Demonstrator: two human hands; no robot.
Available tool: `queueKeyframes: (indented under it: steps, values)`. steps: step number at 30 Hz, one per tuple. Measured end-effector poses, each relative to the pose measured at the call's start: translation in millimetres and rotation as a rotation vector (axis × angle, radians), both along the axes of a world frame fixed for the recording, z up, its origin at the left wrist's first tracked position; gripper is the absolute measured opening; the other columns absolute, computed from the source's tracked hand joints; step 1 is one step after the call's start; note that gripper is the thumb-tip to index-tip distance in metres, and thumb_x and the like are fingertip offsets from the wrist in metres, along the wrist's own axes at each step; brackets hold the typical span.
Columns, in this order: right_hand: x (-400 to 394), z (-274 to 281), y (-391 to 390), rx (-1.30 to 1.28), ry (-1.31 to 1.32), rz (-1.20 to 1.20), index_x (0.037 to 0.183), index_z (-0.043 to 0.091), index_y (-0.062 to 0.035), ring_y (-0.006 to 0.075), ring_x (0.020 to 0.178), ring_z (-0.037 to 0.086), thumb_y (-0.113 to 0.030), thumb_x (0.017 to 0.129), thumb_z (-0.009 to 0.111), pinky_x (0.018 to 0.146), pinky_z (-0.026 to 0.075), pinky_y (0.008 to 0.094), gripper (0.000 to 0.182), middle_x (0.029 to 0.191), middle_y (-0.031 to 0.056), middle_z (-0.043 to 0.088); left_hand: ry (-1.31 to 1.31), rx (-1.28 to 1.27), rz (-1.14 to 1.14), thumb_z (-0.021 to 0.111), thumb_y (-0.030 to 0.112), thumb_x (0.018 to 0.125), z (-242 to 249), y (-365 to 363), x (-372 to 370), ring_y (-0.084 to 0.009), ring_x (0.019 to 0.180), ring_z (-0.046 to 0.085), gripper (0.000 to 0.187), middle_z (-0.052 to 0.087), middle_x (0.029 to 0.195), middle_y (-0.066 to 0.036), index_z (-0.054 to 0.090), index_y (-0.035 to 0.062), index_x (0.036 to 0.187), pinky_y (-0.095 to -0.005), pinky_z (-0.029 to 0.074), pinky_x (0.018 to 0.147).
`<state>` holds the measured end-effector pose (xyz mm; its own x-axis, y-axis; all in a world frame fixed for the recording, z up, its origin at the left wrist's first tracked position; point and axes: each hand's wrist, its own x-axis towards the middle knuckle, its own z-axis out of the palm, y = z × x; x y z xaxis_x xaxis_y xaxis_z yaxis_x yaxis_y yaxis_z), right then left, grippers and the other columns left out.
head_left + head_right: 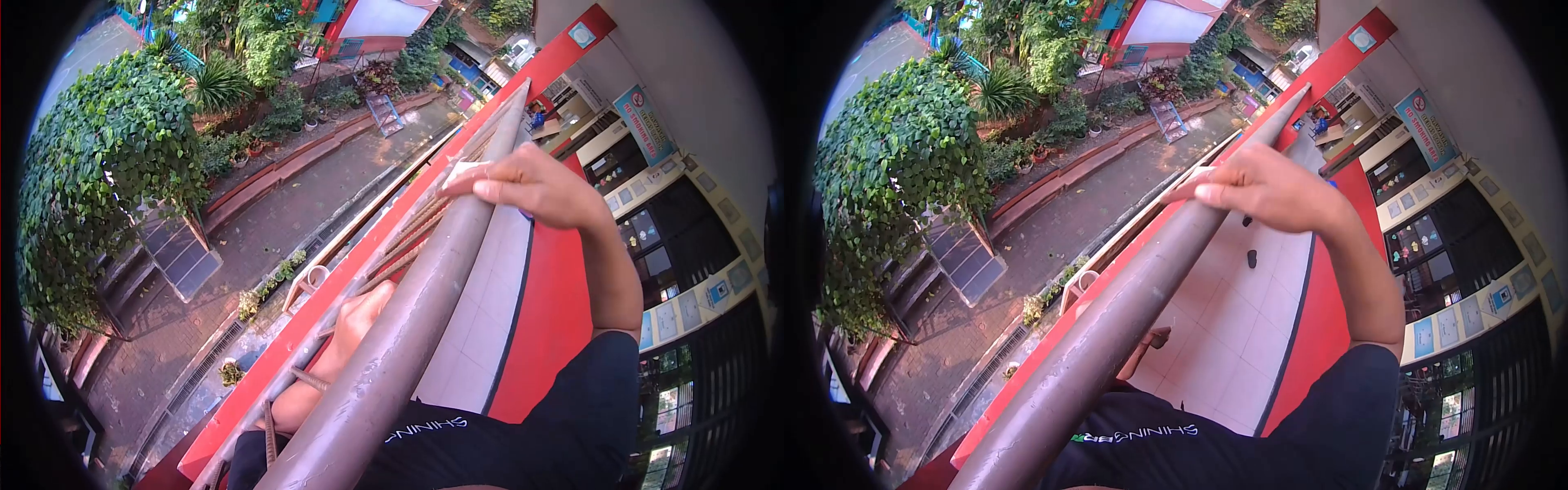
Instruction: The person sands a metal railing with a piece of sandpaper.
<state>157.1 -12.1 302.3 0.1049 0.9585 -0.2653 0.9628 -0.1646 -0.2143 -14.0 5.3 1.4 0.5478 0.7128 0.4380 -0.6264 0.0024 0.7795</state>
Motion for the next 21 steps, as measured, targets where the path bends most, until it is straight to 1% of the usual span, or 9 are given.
queueKeyframes:
  steps: [4, 6, 7, 9, 10, 12, 15, 18, 21]
  values:
    - [-16.7, 20.5, -16.9, -0.018, 0.161, 0.11, 0.116, 0.076, -0.0028, 0.0253, 0.102, 0.075, -0.025, 0.098, 0.057, 0.095, 0.053, 0.0367, 0.034, 0.11, 0.0193, 0.076, 0.112, 0.272, 0.008, 0.069, 0.01, 0.088, 35.3, 21.6, -26.6, -0.0213, 0.058, 0.054, 0.017, 0.053, 0.067, -0.012, 0.057, 0.0004, 0.081, -0.0349, 0.045, 0.056]
    - [29.3, -3.6, -3.0, 0.189, -0.202, -0.326, 0.117, 0.075, -0.0013, 0.027, 0.102, 0.075, -0.022, 0.098, 0.056, 0.097, 0.052, 0.0364, 0.035, 0.104, 0.0195, 0.077, 0.144, 0.246, 0.006, 0.069, 0.01, 0.088, 34.5, 19.9, -22.8, -0.0207, 0.058, 0.053, 0.018, 0.053, 0.067, -0.011, 0.056, 0.0006, 0.08, -0.0347, 0.045, 0.056]
    - [36.6, -7.3, -10.1, 0.184, -0.202, -0.326, 0.117, 0.075, -0.0013, 0.027, 0.102, 0.075, -0.022, 0.098, 0.056, 0.097, 0.052, 0.0364, 0.035, 0.104, 0.0195, 0.077, 0.145, 0.241, 0.004, 0.069, 0.01, 0.088, 14.0, 9.7, -12.9, -0.0207, 0.058, 0.053, 0.018, 0.053, 0.067, -0.011, 0.056, 0.0006, 0.08, -0.0347, 0.045, 0.056]
    - [13.3, -16.7, -11.9, 0.248, 0.054, -0.106, 0.123, 0.074, -0.0069, 0.0267, 0.079, 0.068, -0.022, 0.1, 0.053, 0.09, 0.052, 0.0367, 0.034, 0.097, 0.0218, 0.074, 0.016, -0.116, -0.112, 0.069, 0.01, 0.089, -22.1, -6.8, 14.7, -0.021, 0.058, 0.051, 0.019, 0.052, 0.067, -0.012, 0.056, 0.0005, 0.08, -0.0347, 0.044, 0.055]
    - [-11.3, -35.6, -17.4, 0.387, 0.146, 0.233, 0.123, 0.073, -0.0056, 0.0223, 0.082, 0.069, -0.023, 0.101, 0.051, 0.09, 0.052, 0.0367, 0.036, 0.097, 0.0206, 0.075, 0.016, -0.115, -0.108, 0.069, 0.01, 0.089, -24.7, -5.9, 14.2, -0.021, 0.058, 0.051, 0.019, 0.052, 0.067, -0.012, 0.056, 0.0005, 0.08, -0.0347, 0.044, 0.055]
    - [-43.1, -37.3, -31.4, 0.457, 0.196, 0.337, 0.122, 0.074, -0.0042, 0.0208, 0.089, 0.071, -0.023, 0.102, 0.049, 0.093, 0.052, 0.0362, 0.037, 0.1, 0.019, 0.076, 0.025, -0.034, -0.059, 0.069, 0.01, 0.089, 12.2, 7.2, -8.5, -0.0217, 0.058, 0.052, 0.019, 0.053, 0.067, -0.012, 0.055, 0.0006, 0.08, -0.0351, 0.044, 0.055]
    - [22.7, -15.3, -9.5, 0.24, -0.053, -0.235, 0.12, 0.075, -0.0048, 0.0158, 0.086, 0.069, -0.023, 0.101, 0.051, 0.088, 0.052, 0.0339, 0.035, 0.102, 0.018, 0.076, 0.153, -0.06, -0.209, 0.068, 0.01, 0.089, -26.9, 4.9, 6.9, -0.0222, 0.058, 0.052, 0.018, 0.052, 0.067, -0.012, 0.056, 0.0004, 0.081, -0.0355, 0.044, 0.056]
    - [29.0, -14.5, -2.7, 0.152, -0.057, -0.173, 0.12, 0.074, -0.0033, 0.0207, 0.088, 0.071, -0.022, 0.1, 0.052, 0.092, 0.052, 0.0359, 0.035, 0.098, 0.0172, 0.076, 0.07, 0.347, 0.078, 0.068, 0.009, 0.089, 31.5, 18.2, -18.4, -0.0221, 0.058, 0.053, 0.017, 0.051, 0.067, -0.011, 0.056, -0.0001, 0.082, -0.036, 0.045, 0.056]
    - [15.6, -8.0, 6.4, 0.138, -0.089, -0.187, 0.118, 0.075, -0.0047, 0.0213, 0.082, 0.07, -0.022, 0.1, 0.055, 0.087, 0.053, 0.0356, 0.033, 0.091, 0.0173, 0.073, 0.056, 0.136, -0.012, 0.069, 0.009, 0.089, 17.3, 8.9, -12.1, -0.0227, 0.058, 0.054, 0.017, 0.05, 0.068, -0.011, 0.056, -0.0004, 0.082, -0.0361, 0.045, 0.056]
